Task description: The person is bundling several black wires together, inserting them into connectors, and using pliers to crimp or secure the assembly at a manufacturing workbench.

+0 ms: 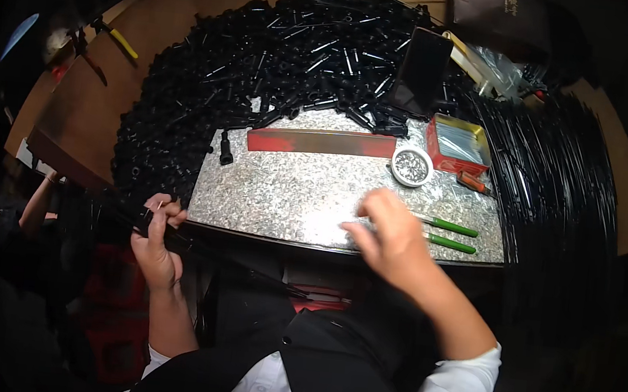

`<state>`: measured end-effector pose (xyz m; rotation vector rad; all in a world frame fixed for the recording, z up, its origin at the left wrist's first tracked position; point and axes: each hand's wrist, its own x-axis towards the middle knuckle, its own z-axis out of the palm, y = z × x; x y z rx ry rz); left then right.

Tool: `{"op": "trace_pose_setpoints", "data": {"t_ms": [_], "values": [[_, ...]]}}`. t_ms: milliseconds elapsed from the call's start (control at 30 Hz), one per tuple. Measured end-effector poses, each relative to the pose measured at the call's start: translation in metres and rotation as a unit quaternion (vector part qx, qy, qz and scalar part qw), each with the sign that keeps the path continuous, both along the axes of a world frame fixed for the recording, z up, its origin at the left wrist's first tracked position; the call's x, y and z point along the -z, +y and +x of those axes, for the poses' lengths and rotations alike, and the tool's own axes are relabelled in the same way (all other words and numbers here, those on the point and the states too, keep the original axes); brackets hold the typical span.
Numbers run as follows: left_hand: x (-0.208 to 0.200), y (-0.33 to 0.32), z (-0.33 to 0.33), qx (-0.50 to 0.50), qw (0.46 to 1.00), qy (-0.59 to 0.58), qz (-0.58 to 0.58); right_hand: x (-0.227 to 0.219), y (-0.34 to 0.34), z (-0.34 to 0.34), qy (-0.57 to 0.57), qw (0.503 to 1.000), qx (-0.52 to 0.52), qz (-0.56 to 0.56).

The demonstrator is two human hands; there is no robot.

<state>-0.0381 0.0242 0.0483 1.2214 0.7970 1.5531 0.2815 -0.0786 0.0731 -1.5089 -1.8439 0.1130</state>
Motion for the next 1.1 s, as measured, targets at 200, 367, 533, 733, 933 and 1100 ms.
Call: {"op": "trace_pose_setpoints", "data": {"t_ms": [200,367,533,733,933,1100], "values": [[0.004,-0.009,0.031,0.086,0.996,-0.028,0.016,0.003,-0.053,0.067,-0.252,0.948,0.16,-0.113],[-0.008,-0.02,0.045,0.104,0.994,-0.013,0.028,0.011,-0.068,0.076,-0.219,0.953,0.14,-0.157],[0.001,-0.023,0.038,0.185,0.981,0.009,0.055,0.023,-0.066,0.072,-0.269,0.944,0.147,-0.125],[-0.002,-0.028,0.047,0.249,0.966,0.027,0.066,0.023,-0.056,0.057,-0.075,0.993,0.091,0.026],[0.006,-0.04,0.056,0.281,0.958,-0.017,-0.045,-0.026,-0.035,0.0,-0.112,0.993,-0.002,0.023],[0.006,-0.038,0.056,0.349,0.936,-0.009,-0.033,-0.041,-0.018,-0.024,-0.29,0.937,0.065,0.184]]}}
